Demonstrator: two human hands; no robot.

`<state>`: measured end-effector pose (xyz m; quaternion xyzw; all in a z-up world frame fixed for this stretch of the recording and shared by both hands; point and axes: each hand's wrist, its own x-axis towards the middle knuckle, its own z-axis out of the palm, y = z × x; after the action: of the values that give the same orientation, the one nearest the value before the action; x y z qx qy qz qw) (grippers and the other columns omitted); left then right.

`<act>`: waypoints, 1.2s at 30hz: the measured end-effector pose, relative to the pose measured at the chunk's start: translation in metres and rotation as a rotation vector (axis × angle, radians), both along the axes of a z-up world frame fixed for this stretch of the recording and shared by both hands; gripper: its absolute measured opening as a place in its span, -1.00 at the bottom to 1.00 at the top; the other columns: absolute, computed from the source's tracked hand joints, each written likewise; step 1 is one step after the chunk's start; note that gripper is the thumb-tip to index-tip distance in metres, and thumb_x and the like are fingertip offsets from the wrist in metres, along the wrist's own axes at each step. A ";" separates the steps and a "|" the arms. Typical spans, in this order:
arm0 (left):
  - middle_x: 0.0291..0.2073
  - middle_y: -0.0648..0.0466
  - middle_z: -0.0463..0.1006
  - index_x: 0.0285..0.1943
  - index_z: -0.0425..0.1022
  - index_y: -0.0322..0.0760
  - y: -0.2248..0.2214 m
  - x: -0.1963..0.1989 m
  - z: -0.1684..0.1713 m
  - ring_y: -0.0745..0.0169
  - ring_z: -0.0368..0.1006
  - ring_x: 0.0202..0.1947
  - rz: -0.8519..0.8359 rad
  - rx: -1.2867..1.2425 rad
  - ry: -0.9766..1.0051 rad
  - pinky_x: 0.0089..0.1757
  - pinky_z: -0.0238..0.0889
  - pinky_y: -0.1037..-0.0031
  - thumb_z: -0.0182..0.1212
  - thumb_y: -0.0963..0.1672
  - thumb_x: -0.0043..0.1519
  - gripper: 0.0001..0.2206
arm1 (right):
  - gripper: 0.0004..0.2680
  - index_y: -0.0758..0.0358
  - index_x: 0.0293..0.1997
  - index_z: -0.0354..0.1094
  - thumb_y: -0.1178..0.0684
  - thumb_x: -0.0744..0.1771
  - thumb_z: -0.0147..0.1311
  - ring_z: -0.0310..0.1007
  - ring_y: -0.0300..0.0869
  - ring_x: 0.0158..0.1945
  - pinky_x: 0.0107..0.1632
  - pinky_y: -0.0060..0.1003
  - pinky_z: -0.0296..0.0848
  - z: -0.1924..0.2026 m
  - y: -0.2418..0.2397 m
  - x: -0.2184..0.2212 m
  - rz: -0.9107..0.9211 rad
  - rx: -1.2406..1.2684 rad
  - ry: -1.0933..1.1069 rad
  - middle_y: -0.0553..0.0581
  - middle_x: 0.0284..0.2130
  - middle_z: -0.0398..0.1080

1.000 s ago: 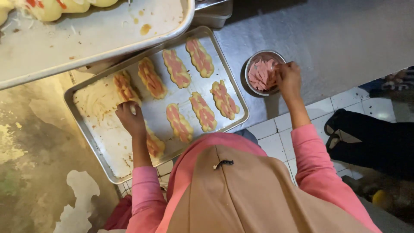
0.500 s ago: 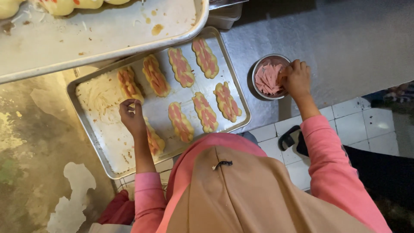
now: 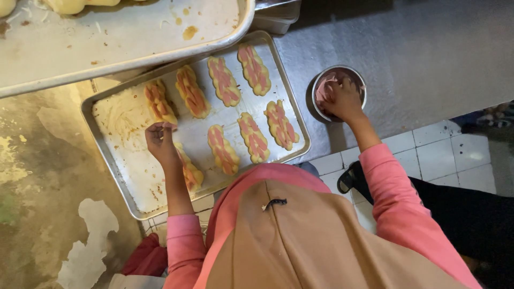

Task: Placing strips of ham or sausage onto braided bread dough on a baking sheet.

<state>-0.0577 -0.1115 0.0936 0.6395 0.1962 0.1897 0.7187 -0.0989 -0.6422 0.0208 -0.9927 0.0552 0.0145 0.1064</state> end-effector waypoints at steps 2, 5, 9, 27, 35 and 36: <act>-0.31 0.15 0.44 -0.11 0.41 -0.26 -0.001 -0.002 0.007 0.53 0.29 -0.37 -0.002 0.002 -0.002 -0.22 0.39 0.74 0.34 -0.26 0.25 -0.83 | -0.54 -0.02 0.21 0.40 -0.31 0.23 0.25 0.31 0.41 0.14 -0.01 0.32 0.45 -0.004 0.003 -0.003 0.030 -0.039 -0.015 0.29 0.03 0.26; -0.31 0.16 0.43 -0.11 0.41 -0.26 -0.001 -0.002 0.008 0.55 0.28 -0.36 -0.002 -0.008 -0.001 -0.20 0.36 0.74 0.33 -0.26 0.26 -0.84 | -0.63 -0.02 0.15 0.47 -0.22 0.26 0.26 0.33 0.39 0.12 -0.03 0.29 0.48 -0.006 0.008 -0.007 0.069 -0.065 -0.076 0.27 0.04 0.27; -0.33 0.14 0.41 -0.11 0.41 -0.29 0.003 -0.003 -0.001 0.51 0.32 -0.36 -0.026 -0.010 -0.003 -0.19 0.40 0.69 0.33 -0.26 0.27 -0.84 | -0.74 0.00 0.02 0.50 -0.13 0.28 0.29 0.41 0.30 0.00 0.06 0.14 0.46 0.011 0.025 -0.011 0.090 -0.075 -0.234 0.18 -0.02 0.29; -0.38 0.14 0.45 -0.10 0.41 -0.27 0.002 -0.003 0.001 0.54 0.22 -0.48 -0.076 0.020 0.042 -0.39 0.16 0.75 0.31 -0.23 0.28 -0.86 | -0.94 0.13 -0.18 0.43 0.12 0.32 0.17 0.39 -0.15 -0.67 -0.46 -0.30 0.41 -0.007 -0.068 -0.006 -0.417 0.717 -0.163 0.11 -0.58 0.38; -0.36 0.12 0.49 -0.09 0.41 -0.25 0.002 -0.002 -0.005 0.53 0.19 -0.51 -0.102 0.002 0.040 -0.41 0.11 0.74 0.30 -0.24 0.27 -0.85 | -0.80 0.21 -0.07 0.51 0.06 0.27 0.31 0.37 0.17 -0.12 -0.11 -0.02 0.44 0.056 0.016 -0.002 0.064 -0.041 -0.309 0.21 -0.13 0.31; -0.37 0.13 0.50 -0.09 0.40 -0.24 0.002 -0.001 -0.005 0.54 0.18 -0.51 -0.106 -0.006 0.039 -0.41 0.10 0.75 0.29 -0.24 0.27 -0.85 | -0.77 0.14 -0.07 0.56 0.00 0.23 0.34 0.38 0.21 -0.13 -0.14 0.04 0.44 0.053 0.022 0.000 0.162 -0.051 -0.304 0.21 -0.15 0.36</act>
<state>-0.0590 -0.1099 0.0884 0.6502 0.1766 0.1384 0.7258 -0.0987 -0.6203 0.0742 -0.9870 -0.0415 -0.1285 0.0870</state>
